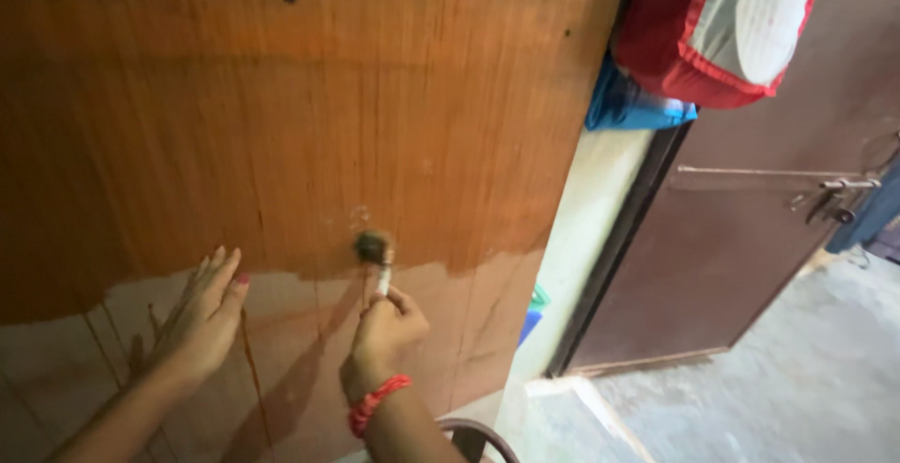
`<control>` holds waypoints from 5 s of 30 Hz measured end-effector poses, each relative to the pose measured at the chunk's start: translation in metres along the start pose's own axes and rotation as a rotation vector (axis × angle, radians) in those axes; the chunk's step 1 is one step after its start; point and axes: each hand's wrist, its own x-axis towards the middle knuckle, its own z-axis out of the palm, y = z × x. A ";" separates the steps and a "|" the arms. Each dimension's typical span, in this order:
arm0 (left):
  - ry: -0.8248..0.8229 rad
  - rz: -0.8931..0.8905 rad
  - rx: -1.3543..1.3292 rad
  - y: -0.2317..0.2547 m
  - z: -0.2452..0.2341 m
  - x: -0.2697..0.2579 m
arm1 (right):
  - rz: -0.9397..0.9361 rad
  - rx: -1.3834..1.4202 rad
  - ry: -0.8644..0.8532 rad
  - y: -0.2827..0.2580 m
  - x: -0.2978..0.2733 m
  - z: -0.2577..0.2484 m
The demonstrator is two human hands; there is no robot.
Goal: The person paints a wooden surface with a brush, repeatedly dipping it into a small orange cup to reload the liquid. The person applies the substance in vertical strokes across the wood, covering the surface methodically.
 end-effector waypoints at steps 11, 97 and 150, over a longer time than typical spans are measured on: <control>-0.022 -0.071 -0.056 -0.036 -0.005 -0.020 | 0.237 0.042 -0.107 0.039 -0.078 0.048; -0.011 -0.479 -0.258 -0.037 -0.164 -0.105 | 0.189 0.018 -0.318 0.034 -0.109 0.037; -0.050 -0.398 -0.390 -0.105 -0.169 -0.095 | 0.421 0.053 -0.653 0.113 -0.196 0.069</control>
